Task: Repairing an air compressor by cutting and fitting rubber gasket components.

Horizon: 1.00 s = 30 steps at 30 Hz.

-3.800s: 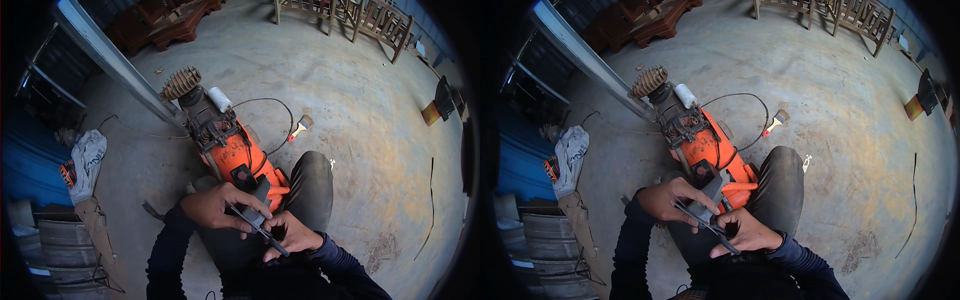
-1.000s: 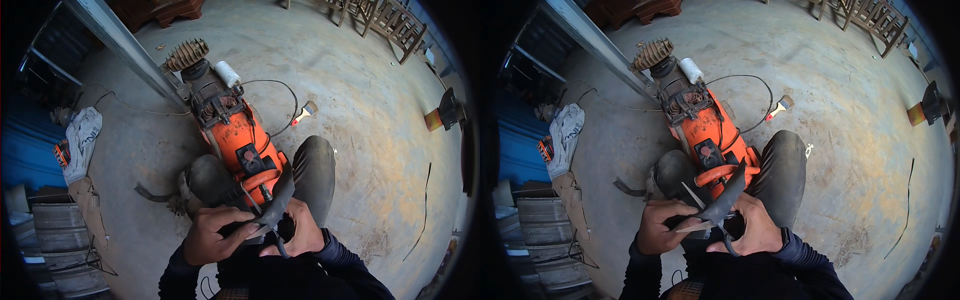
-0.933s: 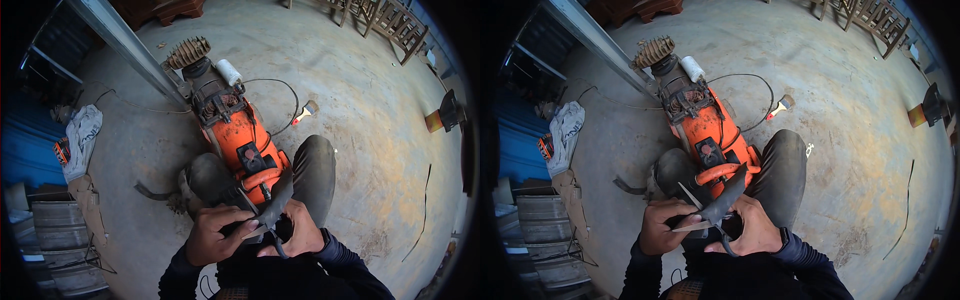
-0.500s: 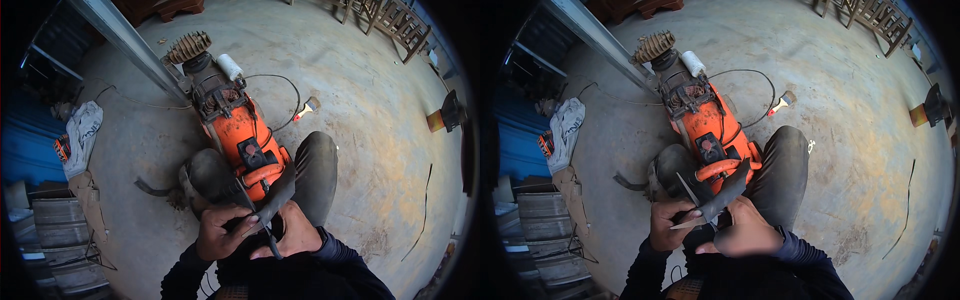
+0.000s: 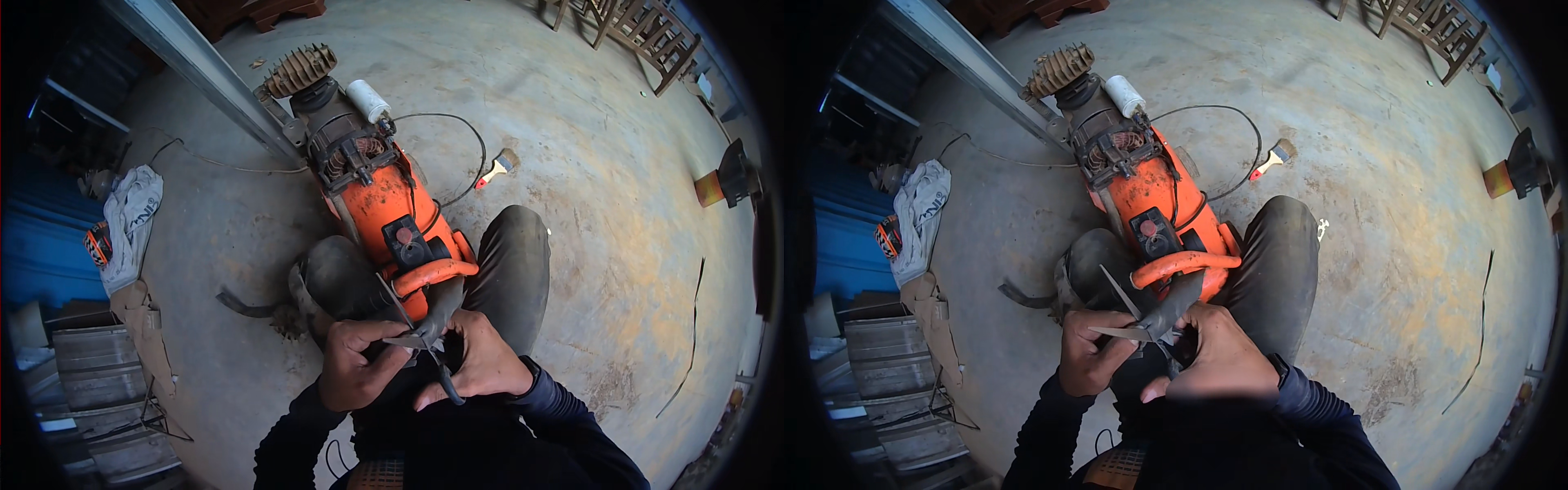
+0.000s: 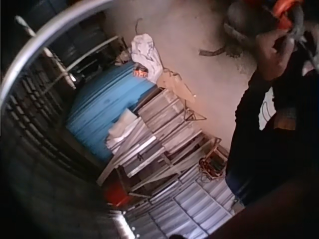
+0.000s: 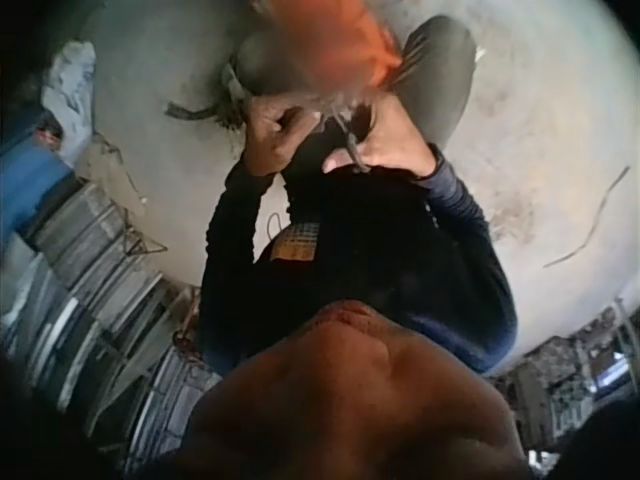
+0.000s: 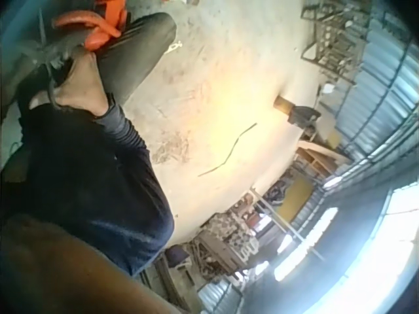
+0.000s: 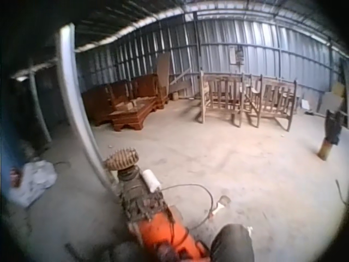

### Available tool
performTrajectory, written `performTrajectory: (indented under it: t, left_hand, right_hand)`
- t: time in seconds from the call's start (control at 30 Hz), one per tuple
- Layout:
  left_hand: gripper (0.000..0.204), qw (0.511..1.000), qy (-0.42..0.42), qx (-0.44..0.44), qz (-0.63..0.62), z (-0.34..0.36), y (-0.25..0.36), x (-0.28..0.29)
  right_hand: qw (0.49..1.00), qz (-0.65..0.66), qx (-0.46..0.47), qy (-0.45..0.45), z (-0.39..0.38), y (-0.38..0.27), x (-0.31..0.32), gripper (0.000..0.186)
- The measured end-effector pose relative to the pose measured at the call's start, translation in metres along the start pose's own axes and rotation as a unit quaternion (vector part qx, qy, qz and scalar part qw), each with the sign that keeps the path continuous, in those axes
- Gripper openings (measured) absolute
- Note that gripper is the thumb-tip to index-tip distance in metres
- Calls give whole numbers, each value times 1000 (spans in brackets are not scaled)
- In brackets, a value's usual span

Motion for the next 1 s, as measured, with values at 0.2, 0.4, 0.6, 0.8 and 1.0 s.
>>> performTrajectory:
  t: [0.2, 0.4, 0.6, 0.8, 1.0]
  left_hand:
    - [11, 1000, 4, 12, -14, 0, 4, 2]
    - [13, 998, -20, -41, -35, 2, -2, 11]
    - [23, 990, -107, -93, -11, 10, -8, 19]
    - [21, 969, -238, -63, 3, 15, -7, 19]
    - [19, 971, -231, -60, -13, 14, -11, 23]
  right_hand:
    - [998, 4, -63, -31, 2, 9, 2, 64]
    - [992, 26, -19, -124, 7, 11, 1, 61]
    - [973, 95, -16, -212, 4, 16, -7, 58]
    - [916, 267, -70, -290, -5, 9, -16, 50]
    - [893, 215, -156, -362, -1, 39, -21, 56]
Point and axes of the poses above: each hand's wrist, its own z-axis towards the middle knuckle, its own x-axis out of the back of the hand, y = z × x, the point moved 2 cm from there along z, towards the middle knuckle, and after that the axes turned 14 degrees about -x, right-handed, at the moved point
